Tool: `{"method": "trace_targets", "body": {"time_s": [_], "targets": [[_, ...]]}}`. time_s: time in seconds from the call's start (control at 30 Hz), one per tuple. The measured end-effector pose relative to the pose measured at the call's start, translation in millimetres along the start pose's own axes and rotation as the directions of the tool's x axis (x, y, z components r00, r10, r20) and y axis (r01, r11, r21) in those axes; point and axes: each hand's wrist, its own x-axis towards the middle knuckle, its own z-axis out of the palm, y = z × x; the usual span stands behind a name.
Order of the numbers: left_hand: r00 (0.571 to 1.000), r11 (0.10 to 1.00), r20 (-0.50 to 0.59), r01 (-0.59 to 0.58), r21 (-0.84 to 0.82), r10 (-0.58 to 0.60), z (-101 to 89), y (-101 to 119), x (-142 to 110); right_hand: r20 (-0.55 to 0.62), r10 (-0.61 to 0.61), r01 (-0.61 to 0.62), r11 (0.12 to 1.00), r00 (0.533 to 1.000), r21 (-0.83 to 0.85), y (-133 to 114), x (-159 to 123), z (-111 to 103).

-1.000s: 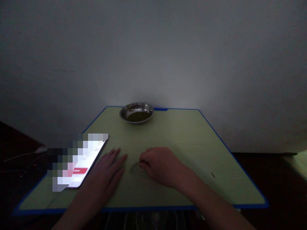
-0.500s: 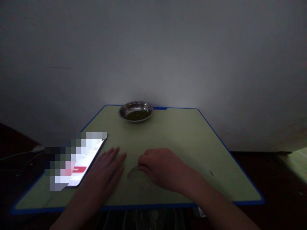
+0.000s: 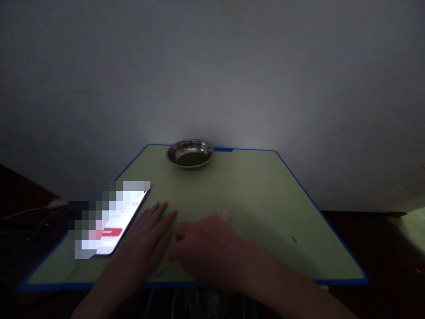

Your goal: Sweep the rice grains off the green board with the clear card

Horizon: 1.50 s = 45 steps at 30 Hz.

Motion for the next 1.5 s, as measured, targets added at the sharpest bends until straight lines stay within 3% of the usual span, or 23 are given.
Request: {"method": "trace_targets", "body": {"time_s": [0.1,0.23,0.37,0.77,0.97,1.1,1.27,1.5], "targets": [[1.000,1.000,0.004,-0.006,0.003,0.006,-1.6,2,1,-0.018,-0.001,0.000,1.000,1.000,-0.003,0,-8,15],[1.000,1.000,-0.005,-0.014,0.015,0.014,-3.0,3,2,-0.127,-0.007,0.009,1.000,0.992,0.022,6,-23,37],[1.000,0.999,-0.004,-0.026,0.025,0.026,-4.1,4,2,-0.201,0.036,-0.030,0.999,0.979,0.032,9,-42,47],[1.000,1.000,0.019,-0.007,0.018,0.007,-1.1,1,0,-0.258,0.136,-0.109,0.987,0.957,0.117,14,-80,37],[1.000,1.000,0.023,0.000,-0.003,0.000,-1.6,0,1,-0.242,0.365,-0.254,0.884,0.899,0.392,54,-95,16],[0.999,1.000,0.051,-0.012,-0.015,0.013,-4.1,-2,3,-0.173,0.498,-0.375,0.801,0.850,0.466,83,-107,19],[0.998,1.000,0.058,-0.019,0.006,0.018,-8.7,-1,5,-0.122,0.515,-0.409,0.785,0.849,0.466,93,-106,34],[0.998,0.999,0.047,-0.037,0.026,0.036,-9.1,-1,5,-0.114,0.496,-0.407,0.805,0.861,0.432,82,-90,31]]}}
